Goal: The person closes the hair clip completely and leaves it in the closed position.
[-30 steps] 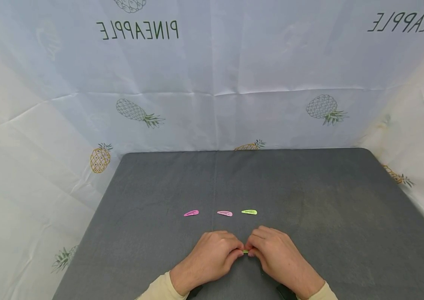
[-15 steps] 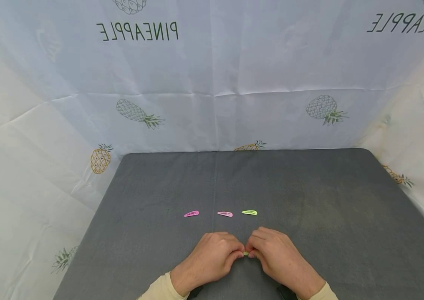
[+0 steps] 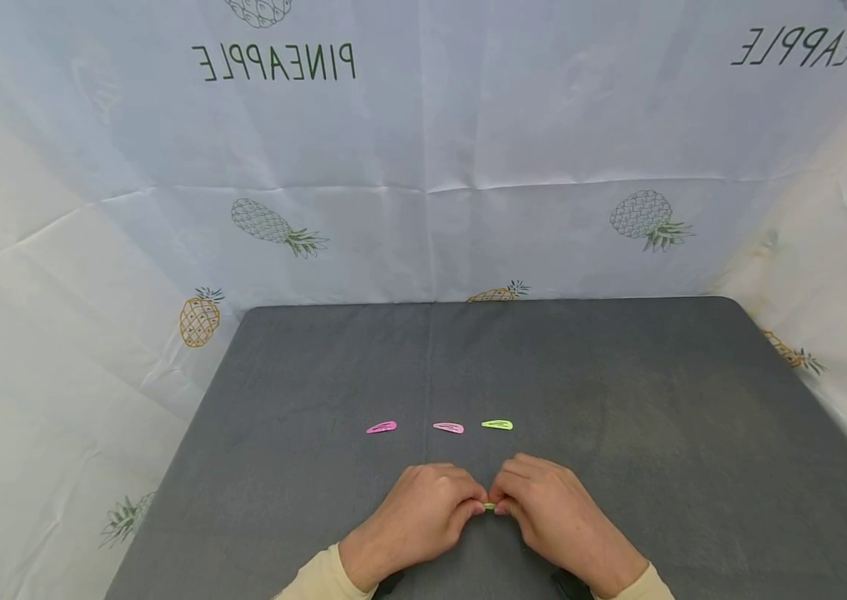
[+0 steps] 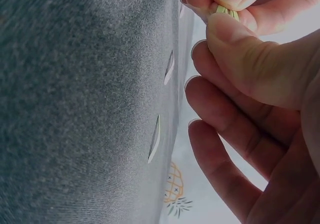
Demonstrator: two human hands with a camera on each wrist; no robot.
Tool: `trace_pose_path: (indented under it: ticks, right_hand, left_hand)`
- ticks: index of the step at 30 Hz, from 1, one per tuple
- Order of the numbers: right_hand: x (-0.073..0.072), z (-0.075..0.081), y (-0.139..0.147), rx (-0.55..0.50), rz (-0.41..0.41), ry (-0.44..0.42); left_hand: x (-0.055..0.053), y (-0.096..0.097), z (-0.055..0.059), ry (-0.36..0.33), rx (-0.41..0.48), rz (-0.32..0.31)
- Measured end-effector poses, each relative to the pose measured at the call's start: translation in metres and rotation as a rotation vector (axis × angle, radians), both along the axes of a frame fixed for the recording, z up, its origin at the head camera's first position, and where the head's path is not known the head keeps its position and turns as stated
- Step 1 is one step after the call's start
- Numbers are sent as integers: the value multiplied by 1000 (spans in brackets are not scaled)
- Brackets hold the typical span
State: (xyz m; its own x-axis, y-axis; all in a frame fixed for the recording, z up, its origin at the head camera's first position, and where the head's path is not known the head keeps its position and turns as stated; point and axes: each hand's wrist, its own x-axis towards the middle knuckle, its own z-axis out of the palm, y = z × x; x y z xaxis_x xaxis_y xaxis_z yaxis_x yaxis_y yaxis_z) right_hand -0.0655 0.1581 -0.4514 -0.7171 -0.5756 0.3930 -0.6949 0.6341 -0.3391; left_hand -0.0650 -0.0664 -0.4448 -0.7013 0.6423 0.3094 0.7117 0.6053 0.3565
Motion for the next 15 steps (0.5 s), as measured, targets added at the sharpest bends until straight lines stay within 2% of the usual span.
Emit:
trace_pose_path:
  ticks: [6,15]
  right_hand:
    - [1,-1,-1,-12,-1,8]
    - [3,4,-2,21,-14,-73]
  left_hand:
    - [0,-1,0,-22,-5,15]
    - [-1,-2,0,-61,-3,46]
